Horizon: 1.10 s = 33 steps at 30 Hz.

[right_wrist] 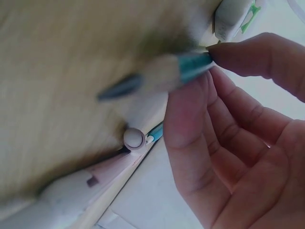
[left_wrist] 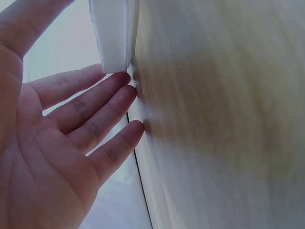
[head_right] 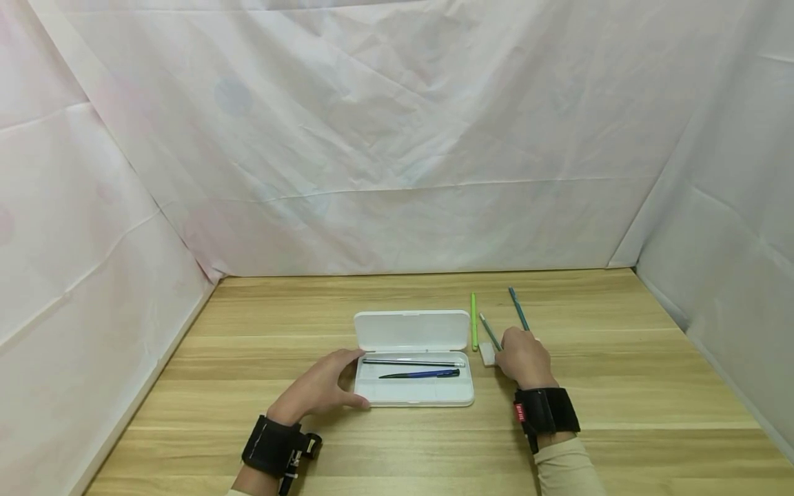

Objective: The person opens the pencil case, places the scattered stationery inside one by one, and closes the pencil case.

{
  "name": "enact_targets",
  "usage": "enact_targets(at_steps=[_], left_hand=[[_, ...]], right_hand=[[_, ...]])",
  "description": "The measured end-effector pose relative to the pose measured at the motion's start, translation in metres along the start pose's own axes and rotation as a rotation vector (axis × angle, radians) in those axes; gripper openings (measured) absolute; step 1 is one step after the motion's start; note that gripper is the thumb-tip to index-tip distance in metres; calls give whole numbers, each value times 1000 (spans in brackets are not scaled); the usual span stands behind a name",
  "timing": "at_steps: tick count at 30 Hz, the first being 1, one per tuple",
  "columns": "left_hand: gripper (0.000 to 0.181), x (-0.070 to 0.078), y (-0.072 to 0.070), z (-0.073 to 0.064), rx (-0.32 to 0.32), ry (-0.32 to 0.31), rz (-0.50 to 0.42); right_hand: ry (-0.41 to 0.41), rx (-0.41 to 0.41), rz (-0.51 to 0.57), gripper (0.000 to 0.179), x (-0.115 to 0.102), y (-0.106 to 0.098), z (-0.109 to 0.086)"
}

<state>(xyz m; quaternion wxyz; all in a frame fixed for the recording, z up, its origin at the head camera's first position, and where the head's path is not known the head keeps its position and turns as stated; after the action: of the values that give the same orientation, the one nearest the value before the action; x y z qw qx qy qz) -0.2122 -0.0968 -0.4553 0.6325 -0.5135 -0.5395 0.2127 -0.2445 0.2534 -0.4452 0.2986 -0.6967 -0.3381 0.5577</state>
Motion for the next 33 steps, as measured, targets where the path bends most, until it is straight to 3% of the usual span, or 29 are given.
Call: enact_targets(at_steps=[19, 33], left_hand=[[94, 0, 1, 0, 6, 3, 2], [94, 2, 0, -1, 15, -6, -2]], right_hand=[[-1, 10, 13, 9, -2, -2, 0], [-78, 90, 42, 15, -3, -7, -1]])
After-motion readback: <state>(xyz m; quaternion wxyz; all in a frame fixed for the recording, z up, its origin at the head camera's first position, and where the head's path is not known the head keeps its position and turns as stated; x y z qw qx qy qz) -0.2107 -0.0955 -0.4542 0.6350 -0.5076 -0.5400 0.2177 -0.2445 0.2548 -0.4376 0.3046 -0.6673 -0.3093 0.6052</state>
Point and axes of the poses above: each hand's wrist, its own z-axis towards the middle knuckle, its own y-axis out of the palm, x = y × z, the point moved 4 cm from there along z, towards the middle knuckle, and after that the axes turned 10 degrees about z, right-handed, at the moved point
